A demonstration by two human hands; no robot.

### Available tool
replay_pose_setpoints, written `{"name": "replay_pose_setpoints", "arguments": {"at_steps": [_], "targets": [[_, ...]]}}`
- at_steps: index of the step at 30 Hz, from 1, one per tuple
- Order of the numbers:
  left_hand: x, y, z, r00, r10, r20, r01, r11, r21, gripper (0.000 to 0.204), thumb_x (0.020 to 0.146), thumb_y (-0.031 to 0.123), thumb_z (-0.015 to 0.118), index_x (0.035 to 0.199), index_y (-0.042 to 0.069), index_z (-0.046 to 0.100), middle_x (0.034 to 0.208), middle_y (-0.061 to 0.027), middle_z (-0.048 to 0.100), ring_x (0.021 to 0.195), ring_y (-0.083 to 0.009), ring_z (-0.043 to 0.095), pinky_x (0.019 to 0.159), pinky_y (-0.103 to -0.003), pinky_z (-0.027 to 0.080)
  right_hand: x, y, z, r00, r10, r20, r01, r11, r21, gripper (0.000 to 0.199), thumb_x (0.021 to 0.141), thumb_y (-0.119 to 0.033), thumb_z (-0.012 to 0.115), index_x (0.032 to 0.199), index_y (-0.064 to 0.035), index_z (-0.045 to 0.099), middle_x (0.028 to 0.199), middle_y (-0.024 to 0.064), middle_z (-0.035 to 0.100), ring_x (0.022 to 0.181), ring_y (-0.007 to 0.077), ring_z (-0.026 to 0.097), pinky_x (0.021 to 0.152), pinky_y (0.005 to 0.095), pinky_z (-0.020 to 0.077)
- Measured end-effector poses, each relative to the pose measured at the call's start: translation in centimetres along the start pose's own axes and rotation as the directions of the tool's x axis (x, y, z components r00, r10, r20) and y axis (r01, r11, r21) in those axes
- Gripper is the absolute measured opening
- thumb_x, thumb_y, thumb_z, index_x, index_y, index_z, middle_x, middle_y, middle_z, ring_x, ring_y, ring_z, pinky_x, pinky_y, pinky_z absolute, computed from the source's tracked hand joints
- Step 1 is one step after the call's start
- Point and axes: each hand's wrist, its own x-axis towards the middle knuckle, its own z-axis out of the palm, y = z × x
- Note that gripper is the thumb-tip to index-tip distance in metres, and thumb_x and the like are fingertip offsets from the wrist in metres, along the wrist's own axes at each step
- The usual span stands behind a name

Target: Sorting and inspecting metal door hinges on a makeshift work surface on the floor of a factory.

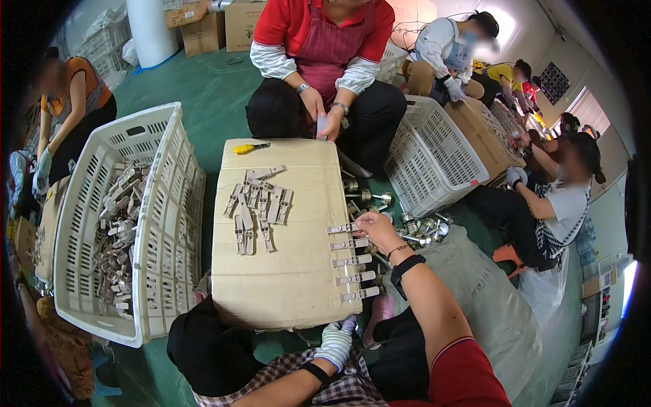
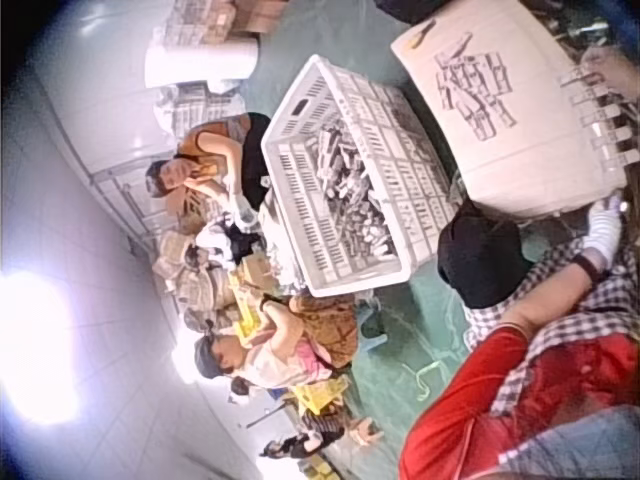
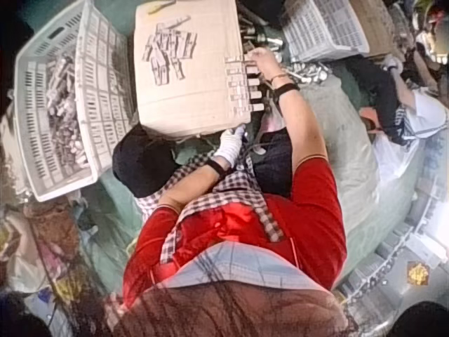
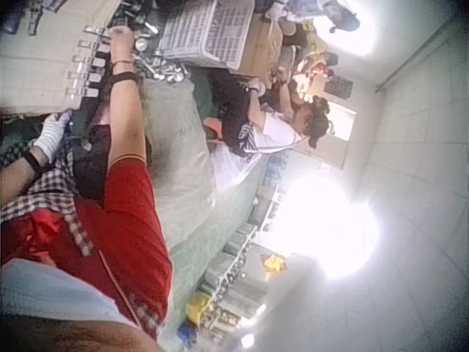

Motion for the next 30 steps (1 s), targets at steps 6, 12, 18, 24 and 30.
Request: {"name": "replay_pose_setpoints", "arguments": {"at_steps": [6, 12, 18, 24, 30], "targets": [[-0.1, 0.3, 0.1, 1.000, -0.020, 0.001, 0.020, 1.000, 0.000, 0.030, 0.090, 0.022, 0.056, 0.111, 0.001, 0.059, 0.102, -0.0062, 0.064, 0.087, -0.0143, 0.055, 0.080, -0.028, 0.043, 0.2, 0.0, 0.0, 1.000, 0.019, 0.004, -0.019, 1.000, 0.002, 0.008, 0.084, 0.001, 0.057, 0.090, 0.0066, 0.057, 0.085, 0.0102, 0.061, 0.075, 0.0216, 0.064, 0.066, 0.0297, 0.0550], [0.1, -0.1, 0.0, 1.000, -0.030, -0.002, 0.030, 1.000, -0.008, 0.030, 0.090, 0.023, 0.057, 0.111, 0.001, 0.059, 0.100, -0.0064, 0.064, 0.085, -0.0145, 0.054, 0.079, -0.029, 0.043, 0.1, -0.3, 0.2, 1.000, 0.030, 0.007, -0.030, 0.999, -0.011, 0.008, 0.084, 0.001, 0.057, 0.090, 0.0067, 0.057, 0.084, 0.0100, 0.060, 0.074, 0.0214, 0.064, 0.066, 0.0299, 0.0551], [-0.1, 0.2, 0.2, 0.999, -0.037, -0.017, 0.037, 0.999, 0.015, 0.031, 0.090, 0.024, 0.057, 0.110, 0.001, 0.060, 0.100, -0.0069, 0.064, 0.084, -0.0149, 0.055, 0.078, -0.029, 0.044, 0.4, 0.1, 0.0, 1.000, 0.016, 0.010, -0.016, 1.000, -0.003, 0.006, 0.084, 0.002, 0.057, 0.088, 0.0059, 0.057, 0.084, 0.0104, 0.061, 0.073, 0.0215, 0.064, 0.066, 0.0302, 0.0552], [-0.3, 1.0, 0.1, 0.997, -0.079, -0.013, 0.079, 0.996, 0.050, 0.030, 0.090, 0.024, 0.056, 0.109, 0.000, 0.060, 0.100, -0.0068, 0.065, 0.085, -0.0146, 0.055, 0.079, -0.029, 0.044, 0.6, 0.1, -0.1, 1.000, 0.013, 0.002, -0.013, 0.999, -0.043, 0.005, 0.083, 0.002, 0.057, 0.087, 0.0051, 0.058, 0.082, 0.0108, 0.061, 0.071, 0.0214, 0.064, 0.065, 0.0304, 0.0543], [-0.6, 0.5, 0.0, 0.996, -0.086, 0.000, 0.086, 0.996, -0.036, 0.031, 0.091, 0.023, 0.056, 0.111, 0.001, 0.059, 0.101, -0.0060, 0.064, 0.086, -0.0139, 0.055, 0.080, -0.029, 0.044, 0.5, 0.3, 0.4, 0.999, 0.032, -0.017, -0.032, 0.999, -0.031, 0.005, 0.083, 0.000, 0.057, 0.086, 0.0045, 0.058, 0.080, 0.0102, 0.061, 0.069, 0.0202, 0.064, 0.063, 0.0308, 0.0539]]}}
